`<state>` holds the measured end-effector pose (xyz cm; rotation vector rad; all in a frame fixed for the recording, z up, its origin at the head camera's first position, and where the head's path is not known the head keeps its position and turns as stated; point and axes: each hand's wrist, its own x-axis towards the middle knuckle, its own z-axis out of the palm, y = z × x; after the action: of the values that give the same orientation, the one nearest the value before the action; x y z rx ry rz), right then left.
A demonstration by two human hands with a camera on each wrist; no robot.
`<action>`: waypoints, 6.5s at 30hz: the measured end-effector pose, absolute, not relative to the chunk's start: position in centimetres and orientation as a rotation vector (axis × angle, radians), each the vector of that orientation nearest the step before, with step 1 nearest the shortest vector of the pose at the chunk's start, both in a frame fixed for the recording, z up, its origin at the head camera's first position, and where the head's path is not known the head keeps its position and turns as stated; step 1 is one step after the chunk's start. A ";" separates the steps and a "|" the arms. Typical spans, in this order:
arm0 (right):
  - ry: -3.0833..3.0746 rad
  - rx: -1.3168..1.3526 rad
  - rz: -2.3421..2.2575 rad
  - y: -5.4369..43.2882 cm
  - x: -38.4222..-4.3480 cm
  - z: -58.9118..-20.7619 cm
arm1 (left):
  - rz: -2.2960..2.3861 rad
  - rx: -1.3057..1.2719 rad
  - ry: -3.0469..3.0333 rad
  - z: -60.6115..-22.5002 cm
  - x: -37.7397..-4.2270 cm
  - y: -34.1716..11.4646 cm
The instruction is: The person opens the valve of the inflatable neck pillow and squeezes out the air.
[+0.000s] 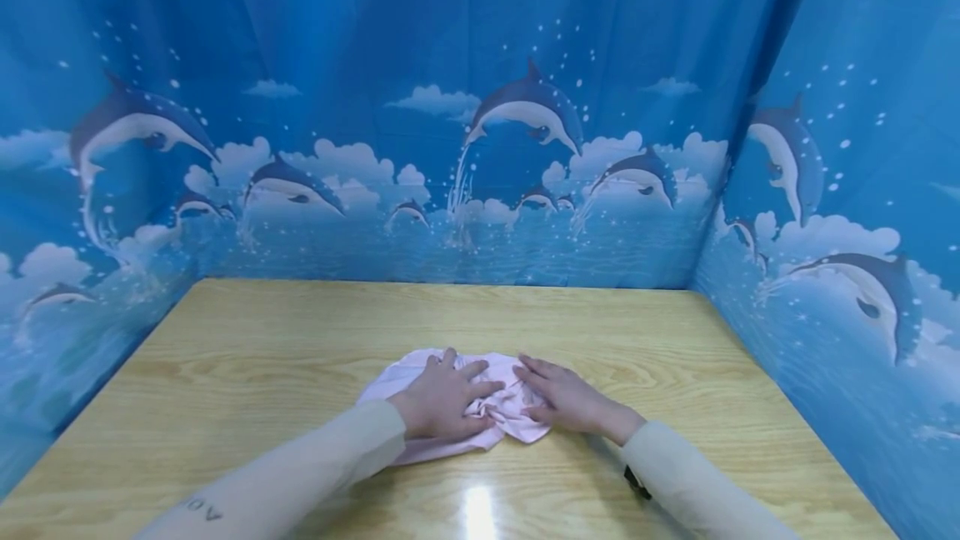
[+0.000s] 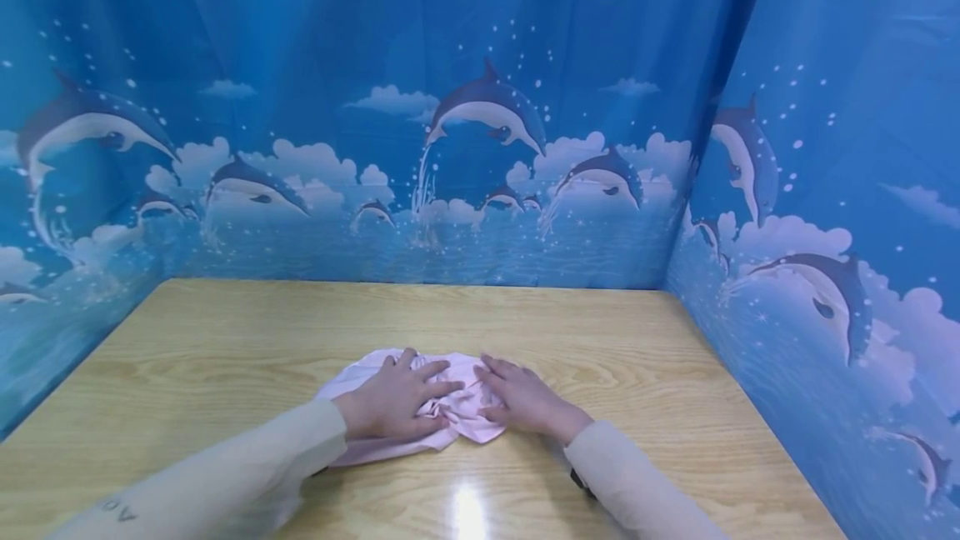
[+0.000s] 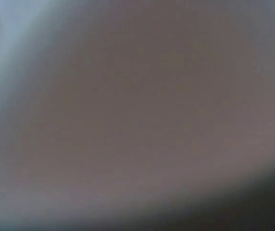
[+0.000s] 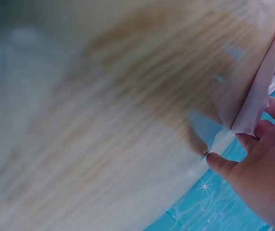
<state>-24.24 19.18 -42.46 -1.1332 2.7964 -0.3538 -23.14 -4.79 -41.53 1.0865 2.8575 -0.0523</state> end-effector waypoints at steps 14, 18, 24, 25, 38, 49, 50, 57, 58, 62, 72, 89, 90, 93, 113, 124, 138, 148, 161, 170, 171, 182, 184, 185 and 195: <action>2.762 -1.138 -0.341 19.2 -24.0 -42.2 | 0.123 1.236 2.779 -41.1 -23.9 -7.0; 2.760 -1.152 -0.368 19.3 -24.1 -42.3 | 0.129 1.279 2.790 -41.6 -24.0 -7.3; 2.769 -1.118 -0.452 19.2 -24.3 -42.1 | 0.021 1.282 2.825 -42.0 -23.8 -7.0; 2.766 -1.095 -0.475 19.2 -24.3 -42.1 | 0.010 1.274 2.824 -42.0 -23.8 -7.0; 2.939 -1.053 -0.642 19.2 -23.9 -42.1 | 0.055 1.247 2.808 -42.1 -23.6 -6.9; 2.986 -0.993 -0.598 19.2 -23.7 -42.0 | 0.067 1.223 2.804 -42.3 -23.7 -6.9; 2.981 -0.983 -0.601 19.2 -23.7 -42.0 | 0.064 1.221 2.805 -42.3 -23.7 -6.9; 2.974 -0.980 -0.604 19.2 -23.6 -42.0 | 0.053 1.217 2.815 -42.3 -23.6 -6.9; 2.972 -0.978 -0.606 19.1 -23.7 -42.0 | 0.059 1.217 2.817 -42.3 -23.6 -6.9; 2.965 -0.976 -0.609 19.1 -23.7 -42.2 | 0.083 1.210 2.831 -42.2 -23.4 -7.0; 2.954 -1.057 -0.552 19.2 -23.9 -42.4 | 0.183 0.864 3.043 -42.8 -21.4 -6.5; 2.984 -1.086 -0.483 19.0 -23.9 -42.1 | 0.403 1.039 2.804 -42.0 -22.3 -8.8; 2.986 -1.094 -0.498 19.0 -23.9 -42.2 | 0.419 1.074 2.799 -42.0 -22.3 -9.1; 2.945 -1.113 -0.551 18.9 -23.8 -42.3 | 0.405 1.091 2.838 -42.0 -21.9 -10.1; 2.864 -1.232 -0.396 18.5 -23.9 -42.5 | 0.464 1.015 2.993 -43.6 -20.4 -11.4; 2.912 -1.300 -0.432 18.4 -23.8 -42.2 | 0.490 1.048 3.006 -43.6 -20.8 -11.9; 2.902 -1.179 -0.458 18.5 -23.7 -42.3 | 0.365 0.924 3.077 -43.3 -20.5 -11.9; 2.942 -1.086 -0.561 19.0 -23.7 -42.2 | 0.302 0.735 3.115 -42.9 -20.6 -12.1; 2.973 -1.082 -0.597 19.7 -24.0 -42.1 | 0.285 0.574 3.234 -42.8 -21.0 -13.1; 2.962 -1.144 -0.648 19.7 -24.2 -42.2 | 0.236 0.687 3.318 -42.8 -21.2 -13.3; 2.956 -1.137 -0.655 19.7 -24.2 -42.2 | 0.230 0.750 3.321 -42.8 -21.2 -13.3; 2.951 -1.071 -0.641 18.8 -24.0 -42.1 | 0.151 0.873 3.260 -43.3 -21.3 -13.4; 2.961 -1.056 -0.647 18.8 -24.0 -42.0 | 0.151 0.839 3.259 -43.2 -21.4 -13.6; 2.968 -1.053 -0.649 18.9 -24.0 -42.0 | 0.145 0.826 3.259 -43.1 -21.4 -13.7; 3.014 -0.925 -0.680 19.8 -24.3 -41.9 | 0.123 0.718 3.240 -42.3 -21.9 -14.8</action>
<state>-24.31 19.83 -41.95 -0.9251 3.0138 -0.6796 -21.95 -14.78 -42.34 0.7183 3.2399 0.1229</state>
